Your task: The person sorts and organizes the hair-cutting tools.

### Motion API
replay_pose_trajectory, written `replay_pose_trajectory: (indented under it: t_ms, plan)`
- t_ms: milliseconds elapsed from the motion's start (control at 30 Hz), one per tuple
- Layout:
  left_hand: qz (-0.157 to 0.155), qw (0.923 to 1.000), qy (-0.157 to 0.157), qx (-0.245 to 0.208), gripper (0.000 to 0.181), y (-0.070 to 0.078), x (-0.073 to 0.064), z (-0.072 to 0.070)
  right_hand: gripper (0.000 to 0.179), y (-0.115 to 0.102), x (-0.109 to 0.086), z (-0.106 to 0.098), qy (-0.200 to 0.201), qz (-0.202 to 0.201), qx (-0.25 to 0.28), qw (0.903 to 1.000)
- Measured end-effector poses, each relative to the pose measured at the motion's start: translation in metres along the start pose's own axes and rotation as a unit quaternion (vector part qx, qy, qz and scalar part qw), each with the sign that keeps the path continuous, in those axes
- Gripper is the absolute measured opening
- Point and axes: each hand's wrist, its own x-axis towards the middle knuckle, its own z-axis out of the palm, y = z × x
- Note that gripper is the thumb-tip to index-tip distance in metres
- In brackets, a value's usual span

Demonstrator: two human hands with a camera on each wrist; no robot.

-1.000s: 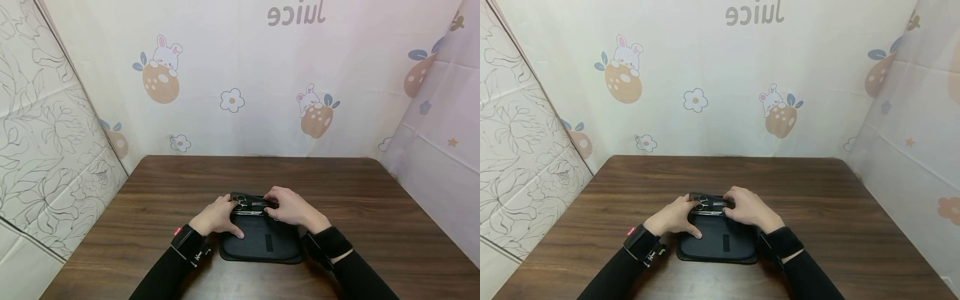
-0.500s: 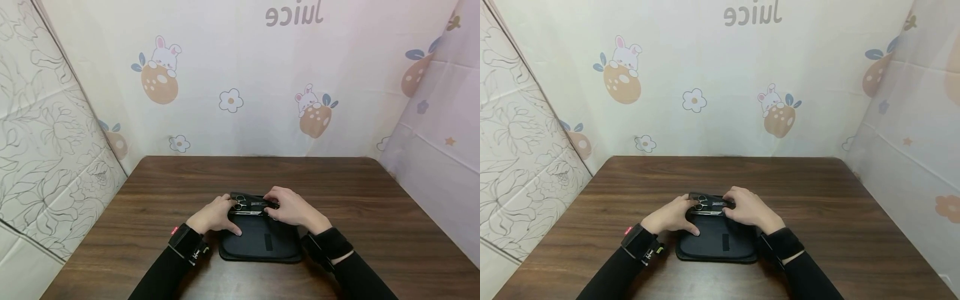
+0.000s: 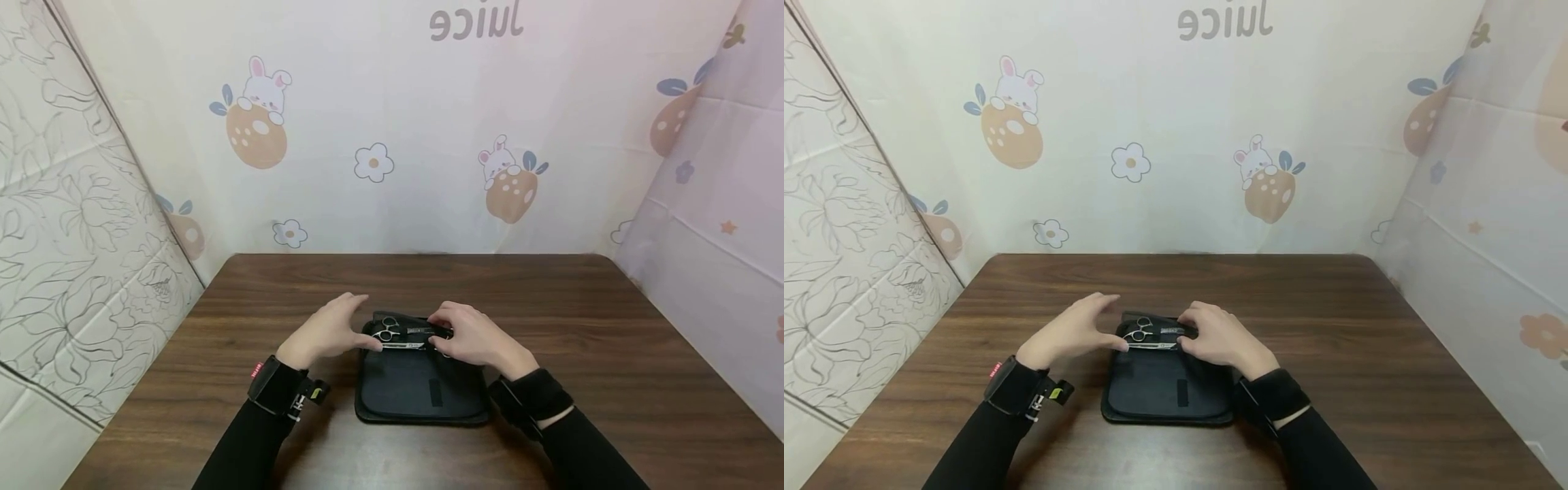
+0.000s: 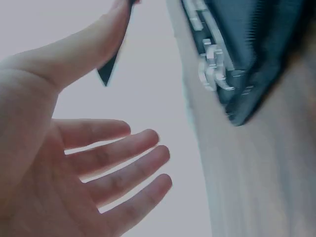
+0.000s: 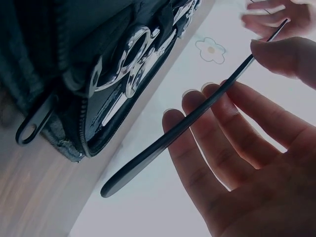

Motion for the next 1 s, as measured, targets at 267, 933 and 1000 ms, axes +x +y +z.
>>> replay_pose_trajectory:
  t_ms: [267,933,1000]
  plan:
    - [0.1,0.9895,0.082,0.065,0.093,0.009,0.001,0.003,0.031,-0.004,0.001,0.0,-0.012,0.011,-0.027,0.9995]
    - [0.229,0.952,0.067,0.191,0.058,0.029,0.002,0.03,0.029,-0.022,-0.005,-0.002,-0.005,-0.05,-0.077,0.9957]
    - [0.233,0.9545,0.06,0.176,0.056,0.029,0.002,0.031,0.029,-0.024,-0.005,-0.002,-0.005,-0.055,-0.074,0.9957]
